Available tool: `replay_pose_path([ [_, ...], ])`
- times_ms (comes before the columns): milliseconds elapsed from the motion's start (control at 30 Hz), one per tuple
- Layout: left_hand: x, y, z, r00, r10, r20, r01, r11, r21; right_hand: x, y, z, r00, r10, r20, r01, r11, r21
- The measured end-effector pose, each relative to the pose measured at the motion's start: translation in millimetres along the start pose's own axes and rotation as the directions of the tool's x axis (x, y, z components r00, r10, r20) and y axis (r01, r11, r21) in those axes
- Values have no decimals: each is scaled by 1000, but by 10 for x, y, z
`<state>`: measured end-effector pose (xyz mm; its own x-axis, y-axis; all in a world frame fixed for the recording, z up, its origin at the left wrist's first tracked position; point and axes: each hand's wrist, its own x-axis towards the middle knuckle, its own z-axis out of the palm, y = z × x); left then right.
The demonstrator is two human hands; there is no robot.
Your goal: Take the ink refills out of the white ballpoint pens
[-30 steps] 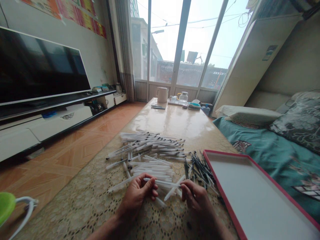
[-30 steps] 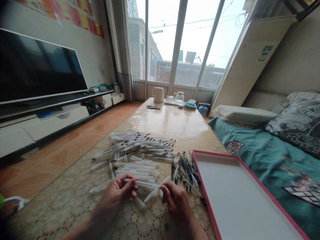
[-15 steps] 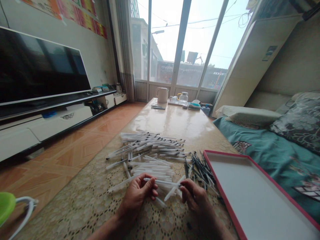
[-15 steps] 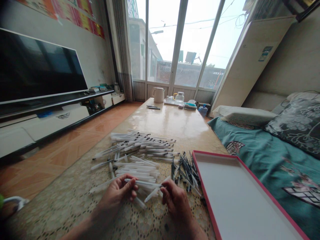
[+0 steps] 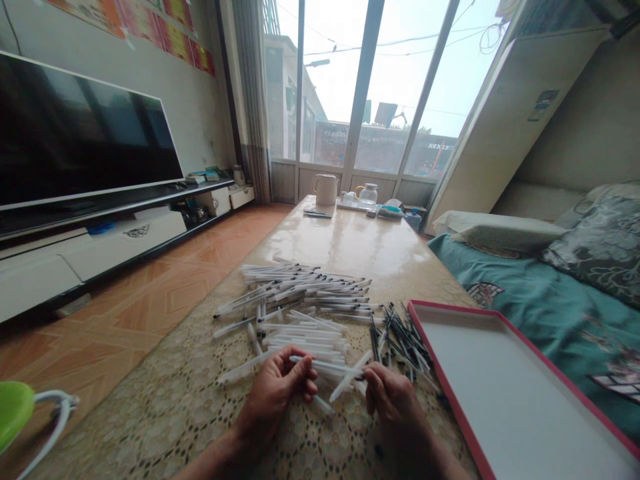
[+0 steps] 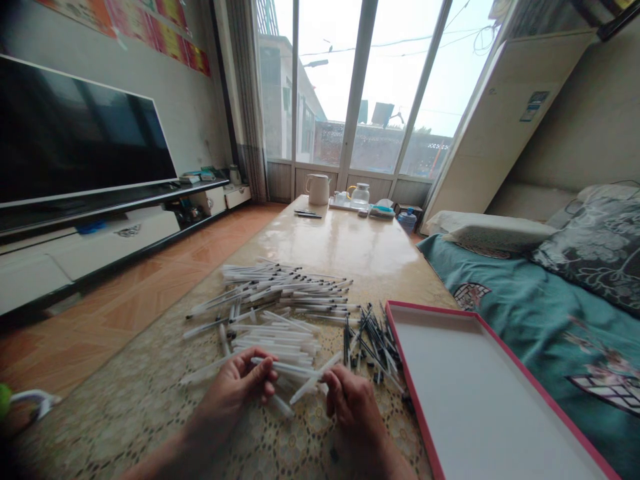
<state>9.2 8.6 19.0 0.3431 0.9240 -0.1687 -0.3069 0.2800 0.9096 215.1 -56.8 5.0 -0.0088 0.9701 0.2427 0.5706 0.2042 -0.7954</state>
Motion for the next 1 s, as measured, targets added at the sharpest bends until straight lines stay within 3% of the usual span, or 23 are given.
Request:
replay_pose_path([
  [433, 11, -12, -25, 1000, 4, 5, -4, 1000, -30, 0, -40, 5, 998, 48, -30, -42, 987, 154],
  [633, 9, 2, -38, 1000, 13, -8, -13, 998, -61, 41, -120, -51, 974, 222, 44, -210, 810, 548],
  [733, 10, -3, -22, 1000, 9, 3, -9, 999, -40, 48, -114, -38, 958, 252, 139, -283, 729, 624],
  [833, 12, -11, -17, 1000, -5, 14, 6, 999, -35, 52, -111, -34, 954, 250, 167, -298, 719, 628],
  [933, 1, 2, -25, 1000, 3, -9, -4, 998, -64, 63, -115, -99, 952, 296, 79, -282, 745, 604],
  [1000, -15, 22, -28, 999, 18, -48, -22, 997, -78, 69, -105, -188, 929, 365, -61, -257, 755, 604],
])
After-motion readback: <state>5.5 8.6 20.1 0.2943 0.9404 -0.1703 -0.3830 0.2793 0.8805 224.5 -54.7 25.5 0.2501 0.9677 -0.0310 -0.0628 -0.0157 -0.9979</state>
